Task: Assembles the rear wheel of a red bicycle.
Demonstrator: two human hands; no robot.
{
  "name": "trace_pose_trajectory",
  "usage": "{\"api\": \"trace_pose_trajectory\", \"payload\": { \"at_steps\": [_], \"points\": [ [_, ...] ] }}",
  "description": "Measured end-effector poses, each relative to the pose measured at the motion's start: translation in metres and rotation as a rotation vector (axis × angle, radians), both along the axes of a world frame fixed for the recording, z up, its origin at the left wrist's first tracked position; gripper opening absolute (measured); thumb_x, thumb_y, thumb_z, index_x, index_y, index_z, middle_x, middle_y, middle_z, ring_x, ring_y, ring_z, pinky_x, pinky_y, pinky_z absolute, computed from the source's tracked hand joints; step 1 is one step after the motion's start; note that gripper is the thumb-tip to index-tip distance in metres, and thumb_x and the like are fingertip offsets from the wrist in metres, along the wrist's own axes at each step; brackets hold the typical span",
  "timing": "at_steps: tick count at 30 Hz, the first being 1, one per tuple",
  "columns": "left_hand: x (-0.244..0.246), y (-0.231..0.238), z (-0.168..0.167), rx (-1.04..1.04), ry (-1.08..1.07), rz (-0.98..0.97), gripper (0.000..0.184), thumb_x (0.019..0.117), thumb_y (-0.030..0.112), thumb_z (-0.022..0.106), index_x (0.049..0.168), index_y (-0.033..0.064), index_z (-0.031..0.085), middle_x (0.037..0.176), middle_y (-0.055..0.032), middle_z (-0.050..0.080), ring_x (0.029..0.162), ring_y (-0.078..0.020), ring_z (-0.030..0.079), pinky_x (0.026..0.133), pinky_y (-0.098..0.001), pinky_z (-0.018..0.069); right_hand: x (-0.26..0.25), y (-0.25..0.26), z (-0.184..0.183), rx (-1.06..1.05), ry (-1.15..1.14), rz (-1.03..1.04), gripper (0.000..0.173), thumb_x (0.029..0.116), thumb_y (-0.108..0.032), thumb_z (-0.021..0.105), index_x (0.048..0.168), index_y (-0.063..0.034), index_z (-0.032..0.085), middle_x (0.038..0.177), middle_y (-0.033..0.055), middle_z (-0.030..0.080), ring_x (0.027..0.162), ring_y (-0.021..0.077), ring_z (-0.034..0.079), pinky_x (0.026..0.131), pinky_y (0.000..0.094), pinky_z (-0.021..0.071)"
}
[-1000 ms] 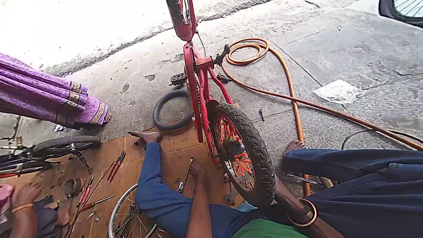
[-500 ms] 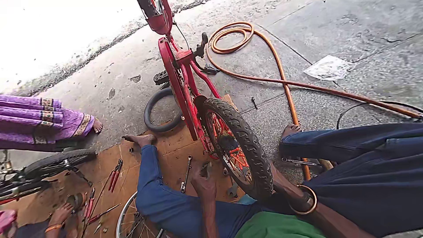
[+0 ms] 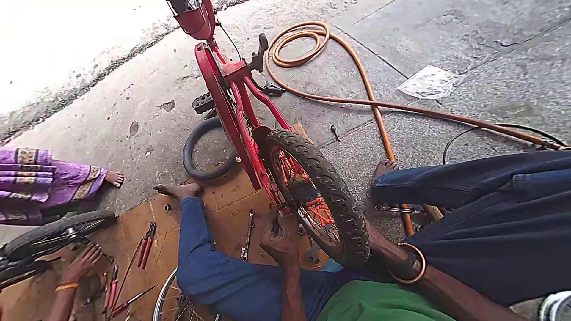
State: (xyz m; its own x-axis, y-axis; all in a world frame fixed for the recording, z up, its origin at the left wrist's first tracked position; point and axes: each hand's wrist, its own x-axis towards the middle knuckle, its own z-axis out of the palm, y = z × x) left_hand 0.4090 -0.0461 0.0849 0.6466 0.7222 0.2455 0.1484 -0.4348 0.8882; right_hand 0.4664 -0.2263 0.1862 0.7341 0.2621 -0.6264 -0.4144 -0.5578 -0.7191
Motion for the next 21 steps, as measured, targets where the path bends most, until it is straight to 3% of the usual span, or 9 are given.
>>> {"api": "trace_pose_trajectory", "payload": {
  "at_steps": [4,7,9,10,12,14,17,19,21],
  "points": [
    [0.0,0.008,-0.008,0.188,0.041,-0.113,0.021,0.0943,0.009,0.067,0.108,-0.0042,0.077,0.112,-0.0177,0.076,0.107,-0.0195,0.074,0.093,-0.0294,0.06,-0.009,-0.005,-0.018,0.097,-0.147,-0.007,0.026,0.1041,-0.014,0.052,0.119,0.0048,0.061,0.107,0.012,0.066,0.099,0.0074,0.058,0.092,0.0246,0.0452],
    [0.005,0.007,-0.009,-0.046,0.016,-0.129,0.018,0.0941,0.007,0.07,0.109,0.0003,0.077,0.103,-0.01,0.078,0.094,-0.0125,0.075,0.085,-0.0292,0.0635,-0.025,-0.013,-0.044,0.111,-0.217,-0.08,0.023,0.1016,-0.011,0.055,0.115,0.0051,0.063,0.103,0.0085,0.071,0.097,0.0033,0.066,0.088,0.0193,0.0545],
    [0.002,0.009,-0.011,-0.156,0.006,-0.122,0.016,0.0932,0.003,0.071,0.108,0.0017,0.078,0.1,-0.0089,0.078,0.088,-0.0128,0.075,0.082,-0.0321,0.0641,-0.036,-0.032,-0.043,0.262,-0.225,0.108,0.031,0.1018,0.001,0.048,0.127,0.0189,0.052,0.117,0.0207,0.066,0.108,0.0096,0.062,0.096,0.0197,0.0468],
    [0.001,0.011,-0.01,-0.147,0.035,-0.128,0.017,0.0941,0.004,0.07,0.109,0.0045,0.078,0.102,-0.007,0.078,0.089,-0.012,0.075,0.083,-0.0325,0.064,-0.03,-0.034,-0.055,0.383,-0.263,0.204,0.026,0.0996,0.005,0.047,0.124,0.0145,0.052,0.111,0.0125,0.068,0.103,0.003,0.064,0.091,0.0135,0.0501],
    [-0.001,0.009,-0.006,-0.062,0.133,-0.151,0.022,0.0966,0.007,0.067,0.115,0.0098,0.079,0.112,-0.0043,0.077,0.097,-0.0122,0.074,0.086,-0.0346,0.0627,-0.028,0.03,-0.027,0.031,-0.13,-0.083,0.022,0.0971,0.013,0.046,0.099,-0.0071,0.056,0.071,-0.0103,0.056,0.061,-0.0075,0.051,0.065,0.0085,0.0459],
    [-0.009,-0.002,0.002,-0.05,0.213,-0.145,0.028,0.0968,0.007,0.064,0.121,0.0101,0.077,0.106,-0.0081,0.078,0.09,-0.0187,0.075,0.081,-0.0414,0.0617,-0.012,0.0,-0.082,0.687,-0.26,0.254,0.024,0.0981,0.013,0.039,0.12,0.0231,0.04,0.091,-0.0023,0.056,0.075,-0.0088,0.055,0.069,0.009,0.0476],
    [-0.014,-0.01,0.023,-0.168,0.285,-0.215,0.037,0.099,0.006,0.057,0.135,0.0049,0.068,0.115,-0.0132,0.076,0.096,-0.0251,0.075,0.087,-0.0457,0.0596,-0.016,0.032,-0.078,0.186,-0.067,-0.21,0.011,0.0911,0.009,0.046,0.101,0.0053,0.048,0.065,-0.0069,0.051,0.052,-0.006,0.047,0.057,0.0102,0.0457],
    [-0.024,-0.007,0.035,-0.229,0.352,-0.292,0.041,0.1002,0.007,0.055,0.14,0.0059,0.063,0.123,-0.0123,0.073,0.1,-0.0249,0.074,0.09,-0.0459,0.0581,-0.006,-0.011,-0.168,0.041,0.036,-0.313,0.017,0.0957,0.007,0.044,0.108,-0.0044,0.048,0.068,-0.0015,0.055,0.054,0.0046,0.053,0.06,0.0208,0.052],
    [-0.04,0.001,0.053,-0.25,0.344,-0.256,0.034,0.099,0.009,0.059,0.131,0.006,0.07,0.109,-0.01,0.077,0.089,-0.019,0.074,0.083,-0.0406,0.0599,0.031,-0.158,-0.368,0.637,0.084,0.119,0.035,0.1061,-0.021,0.053,0.135,-0.0024,0.044,0.097,0.003,0.067,0.079,0.013,0.068,0.071,0.0334,0.0593]
  ]
}}
